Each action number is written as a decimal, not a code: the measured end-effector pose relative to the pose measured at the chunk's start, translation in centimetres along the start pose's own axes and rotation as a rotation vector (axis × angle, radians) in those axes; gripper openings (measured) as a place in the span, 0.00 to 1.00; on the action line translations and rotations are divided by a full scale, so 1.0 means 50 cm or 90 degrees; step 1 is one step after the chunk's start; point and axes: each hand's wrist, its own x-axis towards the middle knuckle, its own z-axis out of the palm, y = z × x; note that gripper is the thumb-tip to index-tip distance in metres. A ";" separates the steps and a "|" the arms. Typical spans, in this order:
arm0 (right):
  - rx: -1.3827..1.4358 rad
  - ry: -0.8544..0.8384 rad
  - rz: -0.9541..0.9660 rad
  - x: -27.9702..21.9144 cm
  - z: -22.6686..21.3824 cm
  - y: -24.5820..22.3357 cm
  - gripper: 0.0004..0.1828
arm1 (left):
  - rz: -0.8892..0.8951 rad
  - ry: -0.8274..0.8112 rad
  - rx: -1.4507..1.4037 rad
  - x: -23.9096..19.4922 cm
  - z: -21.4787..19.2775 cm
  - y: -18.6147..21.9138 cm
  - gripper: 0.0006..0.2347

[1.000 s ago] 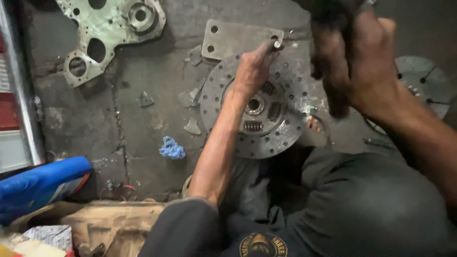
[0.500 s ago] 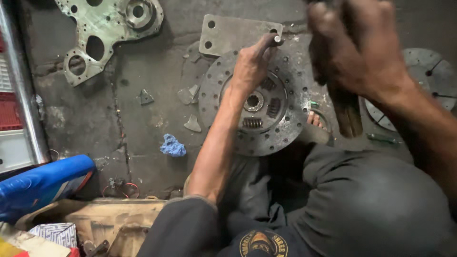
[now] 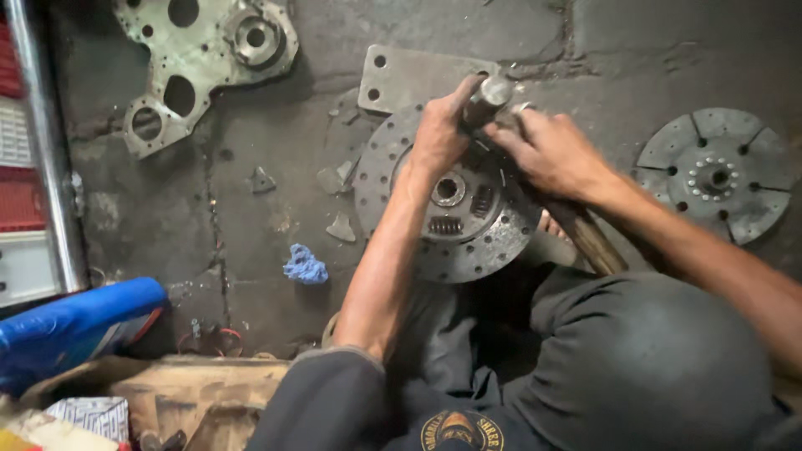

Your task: The person uses a hammer and punch to remove pins from a clutch pressure plate, then uses a screwdriver to pry and remove a broken piece from the assembly. The person continues to hammer out additional pins and inspect the plate.

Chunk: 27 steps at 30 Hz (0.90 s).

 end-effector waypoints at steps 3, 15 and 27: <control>0.013 0.035 -0.042 -0.008 -0.025 -0.020 0.25 | -0.044 -0.015 0.042 -0.010 0.008 -0.006 0.23; -0.024 -0.006 -0.020 0.042 -0.051 0.038 0.26 | -0.012 -0.011 0.010 -0.002 0.009 0.002 0.16; -0.040 0.058 -0.066 -0.023 -0.123 -0.050 0.27 | -0.048 -0.005 -0.003 0.011 -0.004 0.032 0.06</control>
